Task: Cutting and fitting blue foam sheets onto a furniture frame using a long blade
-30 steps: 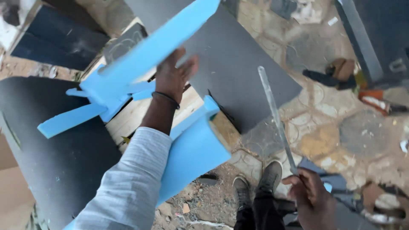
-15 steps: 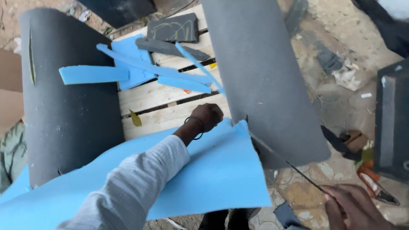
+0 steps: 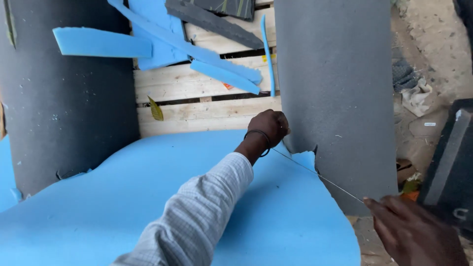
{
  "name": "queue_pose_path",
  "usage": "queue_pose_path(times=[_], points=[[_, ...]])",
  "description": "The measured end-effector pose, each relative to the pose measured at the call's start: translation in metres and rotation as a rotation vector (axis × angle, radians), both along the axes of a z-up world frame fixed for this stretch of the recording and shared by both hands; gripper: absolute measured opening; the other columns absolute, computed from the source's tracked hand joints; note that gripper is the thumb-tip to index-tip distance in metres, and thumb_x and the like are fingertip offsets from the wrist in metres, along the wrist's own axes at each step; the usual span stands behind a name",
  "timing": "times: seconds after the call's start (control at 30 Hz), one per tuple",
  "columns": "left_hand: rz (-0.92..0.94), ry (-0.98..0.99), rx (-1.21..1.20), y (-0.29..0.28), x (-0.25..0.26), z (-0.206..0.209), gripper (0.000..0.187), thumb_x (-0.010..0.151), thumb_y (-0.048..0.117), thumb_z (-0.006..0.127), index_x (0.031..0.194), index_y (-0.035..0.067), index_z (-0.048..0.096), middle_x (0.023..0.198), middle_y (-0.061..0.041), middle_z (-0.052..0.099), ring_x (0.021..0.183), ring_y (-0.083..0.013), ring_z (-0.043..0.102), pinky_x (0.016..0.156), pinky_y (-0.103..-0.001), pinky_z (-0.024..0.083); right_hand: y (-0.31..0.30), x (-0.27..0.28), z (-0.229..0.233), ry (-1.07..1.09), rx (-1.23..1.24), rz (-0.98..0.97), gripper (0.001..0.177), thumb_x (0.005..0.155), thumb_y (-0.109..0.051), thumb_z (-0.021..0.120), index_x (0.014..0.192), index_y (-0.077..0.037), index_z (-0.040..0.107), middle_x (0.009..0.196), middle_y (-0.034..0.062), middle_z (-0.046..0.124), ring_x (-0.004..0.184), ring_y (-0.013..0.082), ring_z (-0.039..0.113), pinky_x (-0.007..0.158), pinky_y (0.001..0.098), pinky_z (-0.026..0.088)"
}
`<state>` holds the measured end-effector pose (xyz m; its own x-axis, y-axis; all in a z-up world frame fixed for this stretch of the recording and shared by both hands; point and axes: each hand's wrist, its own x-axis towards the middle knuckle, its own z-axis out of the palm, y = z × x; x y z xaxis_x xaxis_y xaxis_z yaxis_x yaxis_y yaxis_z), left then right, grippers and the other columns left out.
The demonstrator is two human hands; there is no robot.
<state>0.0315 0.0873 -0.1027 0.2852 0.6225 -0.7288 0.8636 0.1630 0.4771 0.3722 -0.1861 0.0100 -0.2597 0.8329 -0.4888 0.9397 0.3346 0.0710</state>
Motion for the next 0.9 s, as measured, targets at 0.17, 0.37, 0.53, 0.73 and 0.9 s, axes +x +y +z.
queue_pose_path(times=[0.17, 0.37, 0.53, 0.73, 0.9], points=[[0.006, -0.234, -0.065, -0.028, -0.005, 0.003, 0.03, 0.086, 0.008, 0.078, 0.081, 0.036, 0.086, 0.1, 0.01, 0.09, 0.097, -0.0185, 0.083, 0.082, -0.038, 0.064, 0.048, -0.032, 0.011, 0.159, -0.048, 0.1, 0.06, 0.103, -0.038, 0.07, 0.161, -0.024, 0.065, 0.12, -0.0031, 0.074, 0.104, 0.0245, 0.075, 0.087, 0.0436, 0.061], [-0.318, -0.265, 0.124, -0.037, 0.025, -0.015, 0.018, 0.084, 0.035, 0.096, 0.093, 0.036, 0.08, 0.109, 0.005, 0.087, 0.101, -0.0277, 0.081, 0.078, -0.047, 0.062, 0.079, -0.049, -0.036, 0.341, -0.044, 0.12, 0.053, 0.103, -0.023, 0.072, 0.156, -0.017, 0.07, 0.128, 0.0025, 0.076, 0.113, 0.0312, 0.073, 0.087, 0.0505, 0.06], [-0.464, -0.224, 0.214, -0.046, 0.036, -0.009, 0.017, 0.094, 0.014, 0.074, 0.083, 0.023, 0.066, 0.09, -0.002, 0.078, 0.078, -0.0288, 0.068, 0.065, -0.048, 0.051, 0.064, -0.021, -0.072, 0.235, 0.027, 0.209, 0.057, 0.107, -0.034, 0.069, 0.162, -0.022, 0.062, 0.145, -0.0005, 0.067, 0.123, 0.0333, 0.068, 0.101, 0.0571, 0.064], [-0.422, -0.306, 0.271, -0.055, 0.033, -0.027, 0.022, 0.1, 0.005, 0.076, 0.089, 0.021, 0.065, 0.091, -0.002, 0.077, 0.081, -0.0277, 0.068, 0.068, -0.045, 0.051, 0.053, 0.013, -0.029, 0.256, 0.012, 0.235, 0.061, 0.104, -0.033, 0.071, 0.163, -0.019, 0.061, 0.134, -0.0019, 0.071, 0.113, 0.0267, 0.071, 0.093, 0.0473, 0.06], [-0.321, -0.348, 0.226, -0.057, 0.027, -0.044, 0.03, 0.091, -0.004, 0.072, 0.086, 0.025, 0.064, 0.091, 0.004, 0.08, 0.08, -0.0241, 0.071, 0.066, -0.044, 0.052, 0.038, 0.049, -0.018, 0.093, -0.268, 0.175, 0.072, 0.111, -0.05, 0.062, 0.177, -0.026, 0.044, 0.122, -0.0019, 0.071, 0.106, 0.0247, 0.073, 0.094, 0.0475, 0.058]])
